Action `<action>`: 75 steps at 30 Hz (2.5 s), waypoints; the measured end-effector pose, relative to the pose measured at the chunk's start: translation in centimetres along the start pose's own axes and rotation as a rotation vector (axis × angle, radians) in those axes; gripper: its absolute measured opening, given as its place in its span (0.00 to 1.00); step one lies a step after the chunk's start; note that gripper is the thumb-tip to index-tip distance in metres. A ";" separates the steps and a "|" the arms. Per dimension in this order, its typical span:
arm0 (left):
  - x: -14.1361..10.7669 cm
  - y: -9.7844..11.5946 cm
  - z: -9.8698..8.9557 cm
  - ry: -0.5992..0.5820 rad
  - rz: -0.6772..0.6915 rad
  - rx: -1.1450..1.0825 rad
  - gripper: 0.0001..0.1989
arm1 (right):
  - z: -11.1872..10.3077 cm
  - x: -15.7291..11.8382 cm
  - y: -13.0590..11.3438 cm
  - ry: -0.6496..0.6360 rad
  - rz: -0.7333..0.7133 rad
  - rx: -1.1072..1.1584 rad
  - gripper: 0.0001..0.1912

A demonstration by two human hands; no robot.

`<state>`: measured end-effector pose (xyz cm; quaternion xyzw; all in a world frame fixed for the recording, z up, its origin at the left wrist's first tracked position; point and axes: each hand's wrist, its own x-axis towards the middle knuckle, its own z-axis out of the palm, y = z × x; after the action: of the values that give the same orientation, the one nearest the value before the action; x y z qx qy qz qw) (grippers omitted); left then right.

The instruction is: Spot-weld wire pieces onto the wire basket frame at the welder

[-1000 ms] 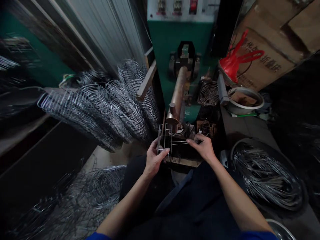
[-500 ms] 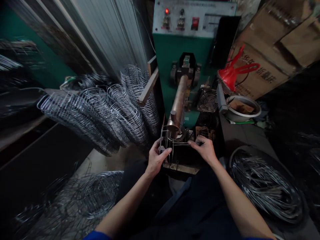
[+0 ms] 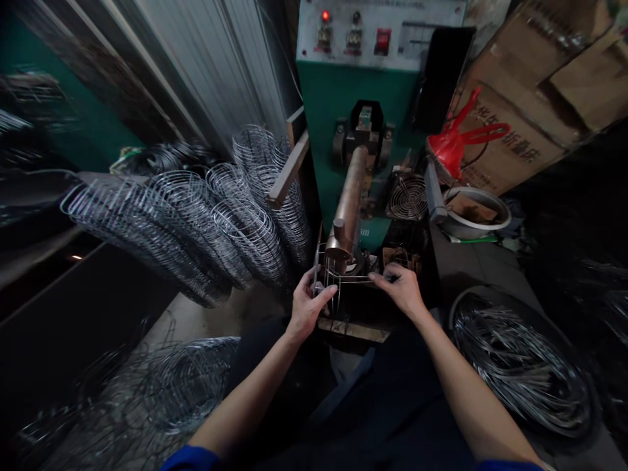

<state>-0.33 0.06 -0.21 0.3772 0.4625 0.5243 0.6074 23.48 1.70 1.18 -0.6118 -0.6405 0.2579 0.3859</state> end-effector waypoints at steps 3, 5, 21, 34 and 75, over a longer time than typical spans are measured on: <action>0.2 0.0 0.0 -0.003 0.012 -0.003 0.41 | 0.0 0.2 0.0 -0.006 0.001 0.005 0.27; 0.3 0.0 0.0 -0.005 0.015 0.000 0.40 | -0.1 0.3 -0.2 -0.009 0.007 -0.002 0.27; 0.7 -0.3 0.2 -0.036 0.005 -0.020 0.40 | -0.7 0.5 -0.5 -0.014 0.031 -0.027 0.27; 0.2 0.7 -1.7 -0.056 0.027 0.110 0.38 | -4.5 -1.1 4.9 0.091 0.268 -0.538 0.17; -7.4 -0.6 -3.9 -0.140 -0.047 0.193 0.38 | -10.4 -6.3 1.2 0.230 0.229 0.182 0.24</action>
<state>-4.05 -7.44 -0.68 0.4584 0.4760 0.4355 0.6112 32.30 -5.79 5.03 -0.6686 -0.4924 0.2857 0.4784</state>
